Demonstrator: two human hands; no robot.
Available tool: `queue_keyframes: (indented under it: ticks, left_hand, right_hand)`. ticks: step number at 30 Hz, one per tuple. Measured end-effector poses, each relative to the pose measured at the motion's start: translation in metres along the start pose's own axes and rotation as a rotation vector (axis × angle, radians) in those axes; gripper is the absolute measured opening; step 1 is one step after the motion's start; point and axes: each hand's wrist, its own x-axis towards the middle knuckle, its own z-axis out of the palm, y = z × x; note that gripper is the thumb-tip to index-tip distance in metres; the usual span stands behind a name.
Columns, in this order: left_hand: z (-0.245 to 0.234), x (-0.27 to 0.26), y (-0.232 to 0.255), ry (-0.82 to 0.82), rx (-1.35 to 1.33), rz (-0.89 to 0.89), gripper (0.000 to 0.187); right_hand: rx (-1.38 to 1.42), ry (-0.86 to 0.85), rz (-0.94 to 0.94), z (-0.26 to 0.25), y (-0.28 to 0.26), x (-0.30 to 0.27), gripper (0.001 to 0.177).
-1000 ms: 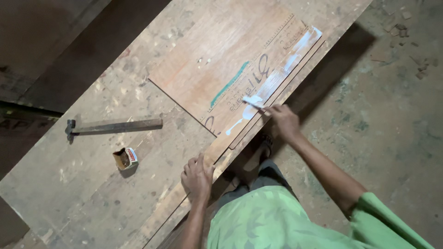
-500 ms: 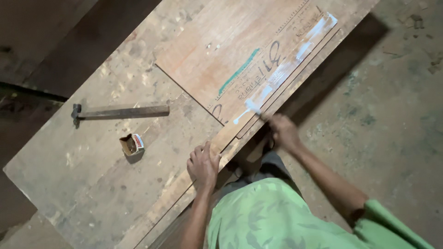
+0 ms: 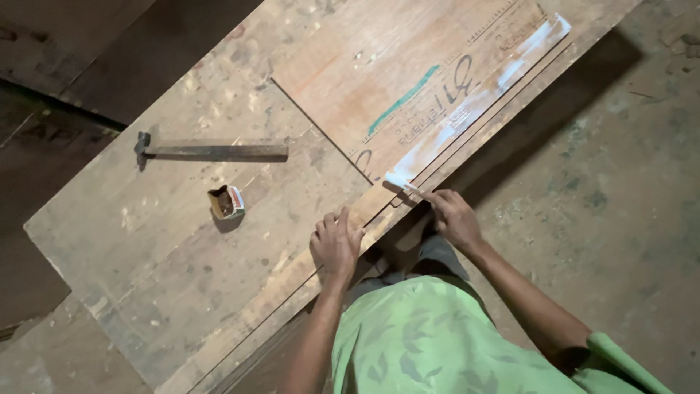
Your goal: The person applies glue to a wooden strip using a small applicator, positions the strip onto a plywood sheet, and hammers several nails into the wood to secure it.
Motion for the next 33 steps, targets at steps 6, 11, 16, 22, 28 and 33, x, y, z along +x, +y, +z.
queue_keyframes:
  ticks: [6, 11, 16, 22, 28, 33]
  left_hand:
    - [0.004, -0.001, -0.003, 0.013, -0.012, 0.024, 0.072]
    - [0.005, 0.002, -0.003, -0.008, 0.015, 0.014, 0.074]
    - [0.009, 0.002, -0.005, 0.017, 0.018, 0.011, 0.073]
    - [0.009, 0.001, -0.006, 0.004, 0.03, 0.01, 0.072]
    - [0.01, -0.001, -0.004, 0.017, 0.042, 0.006, 0.074]
    - [0.011, 0.002, -0.004, -0.005, 0.035, -0.027, 0.074]
  right_hand:
    - [-0.055, -0.034, 0.016, 0.014, 0.001, -0.006, 0.056]
    - [-0.077, 0.056, 0.084, 0.012, 0.004, -0.002, 0.061]
    - [-0.005, -0.066, 0.028, 0.025, -0.017, -0.013, 0.068]
    - [0.009, 0.019, 0.171, 0.018, -0.013, -0.004, 0.059]
    - [-0.004, -0.005, 0.047, 0.029, -0.017, -0.019, 0.05]
    - [0.026, -0.043, 0.165, 0.029, -0.007, -0.012, 0.07]
